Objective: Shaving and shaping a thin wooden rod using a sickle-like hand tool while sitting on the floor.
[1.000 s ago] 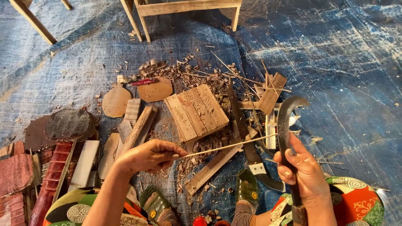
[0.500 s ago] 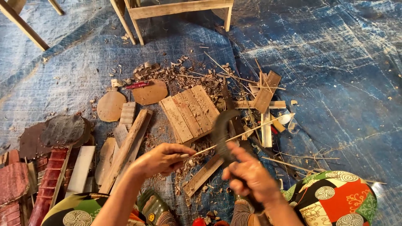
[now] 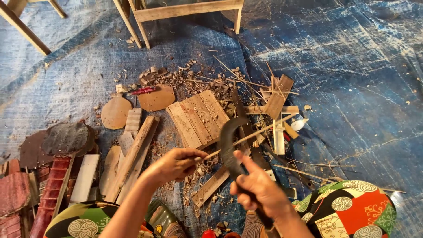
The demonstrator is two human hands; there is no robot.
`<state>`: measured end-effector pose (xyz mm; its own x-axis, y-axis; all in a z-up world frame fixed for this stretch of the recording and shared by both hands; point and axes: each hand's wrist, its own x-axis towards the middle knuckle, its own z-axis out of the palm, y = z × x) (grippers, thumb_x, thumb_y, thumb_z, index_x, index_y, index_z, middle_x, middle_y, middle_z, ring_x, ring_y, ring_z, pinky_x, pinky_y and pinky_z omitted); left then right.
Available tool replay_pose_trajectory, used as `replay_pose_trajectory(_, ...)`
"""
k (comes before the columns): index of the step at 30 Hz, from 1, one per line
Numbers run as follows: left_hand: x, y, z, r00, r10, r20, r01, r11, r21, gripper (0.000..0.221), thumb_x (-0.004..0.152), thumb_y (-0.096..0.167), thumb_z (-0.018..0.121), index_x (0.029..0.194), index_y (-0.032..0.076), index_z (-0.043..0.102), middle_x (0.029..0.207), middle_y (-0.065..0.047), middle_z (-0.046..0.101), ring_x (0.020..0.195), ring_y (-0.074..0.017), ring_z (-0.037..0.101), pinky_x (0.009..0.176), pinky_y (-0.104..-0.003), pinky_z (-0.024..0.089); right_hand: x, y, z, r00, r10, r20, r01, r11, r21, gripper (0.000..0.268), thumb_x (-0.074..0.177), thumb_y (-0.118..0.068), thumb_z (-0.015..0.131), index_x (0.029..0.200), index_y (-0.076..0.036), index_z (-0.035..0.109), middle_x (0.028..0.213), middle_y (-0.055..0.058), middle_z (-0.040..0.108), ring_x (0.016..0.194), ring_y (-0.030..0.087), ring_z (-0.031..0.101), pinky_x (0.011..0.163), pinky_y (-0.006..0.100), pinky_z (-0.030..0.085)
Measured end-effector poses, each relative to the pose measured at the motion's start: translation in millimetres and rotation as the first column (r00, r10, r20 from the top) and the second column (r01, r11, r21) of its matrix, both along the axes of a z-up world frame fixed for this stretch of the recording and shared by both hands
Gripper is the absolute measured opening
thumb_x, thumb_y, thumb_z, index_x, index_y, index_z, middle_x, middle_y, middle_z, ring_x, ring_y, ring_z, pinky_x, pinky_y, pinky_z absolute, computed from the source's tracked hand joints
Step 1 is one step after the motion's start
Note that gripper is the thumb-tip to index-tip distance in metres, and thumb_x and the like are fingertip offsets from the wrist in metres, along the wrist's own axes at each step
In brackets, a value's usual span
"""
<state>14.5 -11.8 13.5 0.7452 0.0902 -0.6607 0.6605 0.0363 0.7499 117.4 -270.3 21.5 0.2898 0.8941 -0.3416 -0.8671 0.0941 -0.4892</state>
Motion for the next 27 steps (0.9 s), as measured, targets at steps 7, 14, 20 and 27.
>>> replay_pose_trajectory(7, -4.3, -2.4, -28.5, 0.993, 0.01, 0.118, 0.027, 0.953, -0.303, 0.02, 0.102, 0.018, 0.06, 0.108, 0.009, 0.077, 0.056, 0.001, 0.056, 0.042, -0.0077, 0.04, 0.037, -0.024, 0.03, -3.2, -2.8, -29.5, 0.997, 0.069, 0.036, -0.067, 0.996, -0.053, 0.075, 0.094, -0.005, 0.063, 0.162, -0.015, 0.033, 0.077, 0.018, 0.075, 0.044, 0.011, 0.062, 0.033, 0.019, 0.045)
replay_pose_trajectory(14, -28.4, 58.3, -11.6, 0.961, -0.175, 0.213, 0.203, 0.972, -0.118, 0.028, 0.102, 0.012, 0.059, 0.118, 0.018, 0.081, 0.061, -0.004, 0.068, 0.039, -0.0093, 0.042, 0.033, -0.023, 0.031, 60.6, -66.6, -17.3, 0.898, -0.268, 0.349, 0.325, 0.938, -0.116, 0.069, 0.092, -0.005, 0.057, 0.158, -0.014, 0.04, 0.079, 0.014, 0.069, 0.043, 0.006, 0.05, 0.03, 0.016, 0.032)
replay_pose_trajectory(20, -80.1, 117.2, 18.2, 0.904, 0.241, 0.353, -0.206, 0.969, -0.136, 0.029, 0.101, 0.005, 0.056, 0.121, 0.003, 0.077, 0.063, -0.008, 0.055, 0.045, -0.0128, 0.036, 0.039, -0.029, 0.024, 108.5, -114.5, -0.7, 0.733, -0.4, 0.551, 0.523, 0.849, -0.08, 0.074, 0.094, -0.018, 0.061, 0.163, -0.027, 0.036, 0.085, 0.011, 0.065, 0.051, 0.004, 0.051, 0.034, 0.015, 0.033)
replay_pose_trajectory(27, -57.5, 112.7, 22.6, 0.744, 0.541, 0.391, -0.618, 0.78, 0.098, 0.029, 0.108, 0.006, 0.051, 0.129, 0.002, 0.071, 0.077, -0.022, 0.058, 0.057, -0.0262, 0.043, 0.045, -0.04, 0.033, 152.6, -129.5, 25.8, 0.658, -0.554, 0.51, 0.612, 0.788, 0.067, 0.044, 0.103, -0.021, 0.056, 0.146, -0.013, 0.053, 0.083, 0.012, 0.066, 0.054, 0.01, 0.054, 0.037, 0.02, 0.036)
